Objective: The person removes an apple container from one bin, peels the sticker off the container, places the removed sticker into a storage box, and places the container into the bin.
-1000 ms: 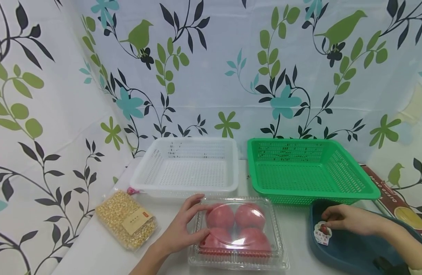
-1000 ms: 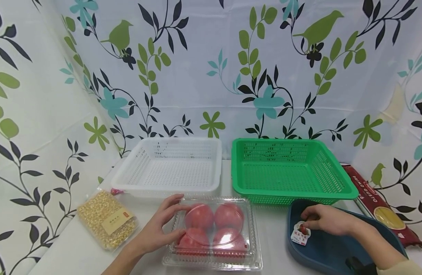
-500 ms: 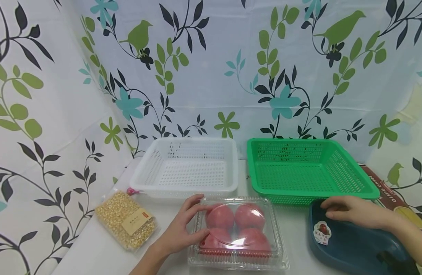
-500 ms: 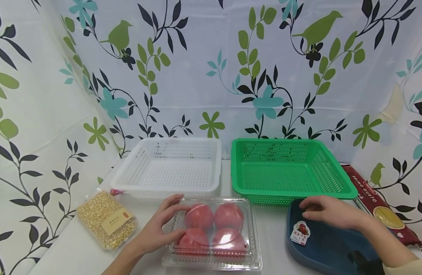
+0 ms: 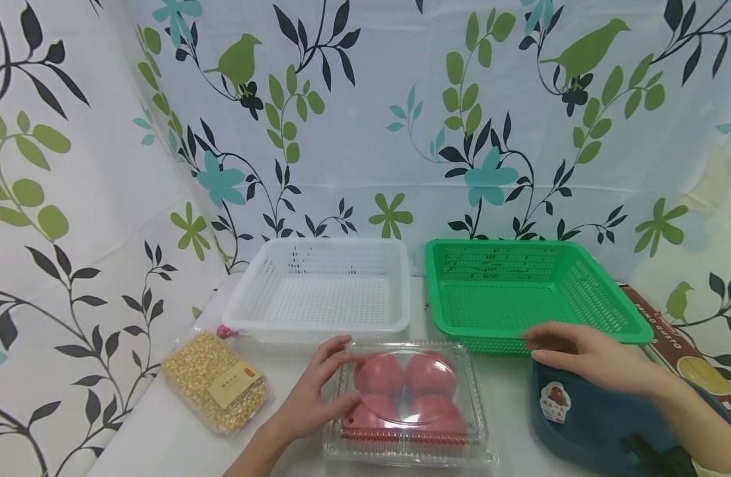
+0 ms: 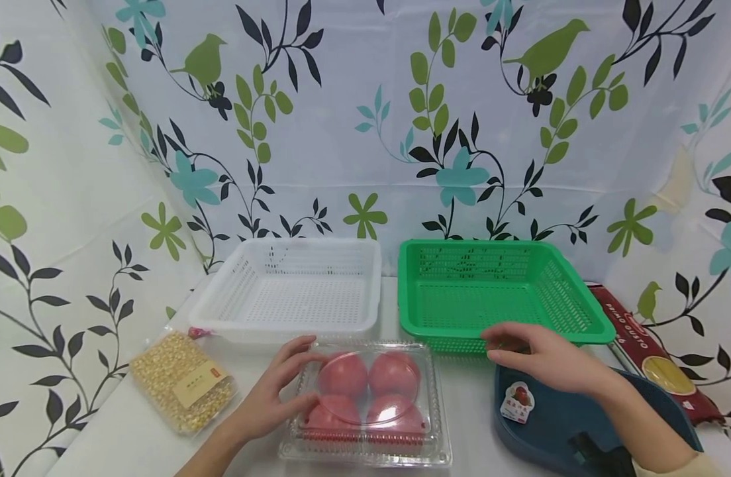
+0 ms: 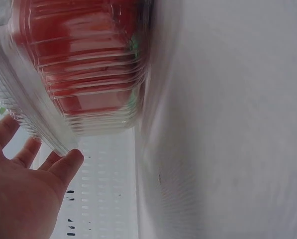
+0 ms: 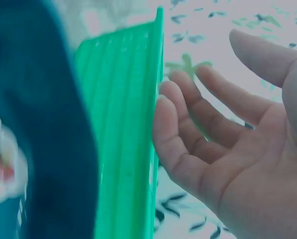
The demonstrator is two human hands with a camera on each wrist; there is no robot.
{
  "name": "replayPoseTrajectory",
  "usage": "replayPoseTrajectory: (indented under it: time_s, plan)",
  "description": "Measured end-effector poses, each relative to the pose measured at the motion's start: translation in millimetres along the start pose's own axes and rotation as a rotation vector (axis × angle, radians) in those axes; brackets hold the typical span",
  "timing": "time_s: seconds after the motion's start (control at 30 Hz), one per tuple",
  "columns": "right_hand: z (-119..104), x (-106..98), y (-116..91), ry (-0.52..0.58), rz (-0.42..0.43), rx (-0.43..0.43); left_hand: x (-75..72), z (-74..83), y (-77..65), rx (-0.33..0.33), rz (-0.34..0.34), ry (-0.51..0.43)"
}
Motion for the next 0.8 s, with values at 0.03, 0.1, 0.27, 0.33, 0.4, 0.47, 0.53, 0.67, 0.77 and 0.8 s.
replayPoseTrajectory:
  time_s: [0.03, 0.1, 0.27, 0.33, 0.4, 0.47, 0.53, 0.67, 0.77, 0.8]
  plan:
    - [-3.7, 4.0, 2.3, 0.031, 0.013, -0.009, -0.5, -0.4, 0.0, -0.003, 0.001, -0.017]
    - [-9.4, 12.9, 6.8, 0.09, 0.035, -0.027, -1.6, -1.5, -0.2, -0.004, 0.007, -0.058]
    - [-12.4, 38.2, 15.0, 0.246, 0.076, -0.014, -4.3, -2.4, -1.4, 0.027, 0.034, -0.133]
    - [-11.0, 47.5, 16.1, 0.3, 0.103, 0.003, -4.3, -3.3, -1.0, 0.032, 0.041, -0.146]
    - [-9.8, 55.5, 16.5, 0.336, 0.145, 0.014, -3.5, -5.4, -0.1, 0.014, 0.038, -0.169]
    - [-8.7, 63.5, 17.7, 0.356, 0.191, 0.02, -3.6, -8.4, -0.6, -0.02, 0.043, -0.206]
    - [-7.5, 71.6, 19.2, 0.371, 0.228, 0.028, -3.8, -11.7, -2.1, -0.054, 0.043, -0.243]
    - [-5.8, 86.1, 22.9, 0.357, 0.267, 0.08, -5.5, -17.7, -6.6, -0.109, 0.034, -0.298]
    - [-5.2, 93.0, 25.0, 0.345, 0.261, 0.134, -6.1, -22.5, -9.3, -0.158, 0.008, -0.342]
    - [-4.5, 94.8, 25.5, 0.352, 0.254, 0.161, -6.2, -24.3, -10.0, -0.17, -0.002, -0.365]
Point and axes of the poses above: each hand's wrist, its own y-axis towards the middle knuckle, its own x-axis out of the palm, z = x × y, the point moved 5 cm from there along y, towards the middle knuckle, and after that the axes turned 2 degrees about x, right-handed, at the moved point
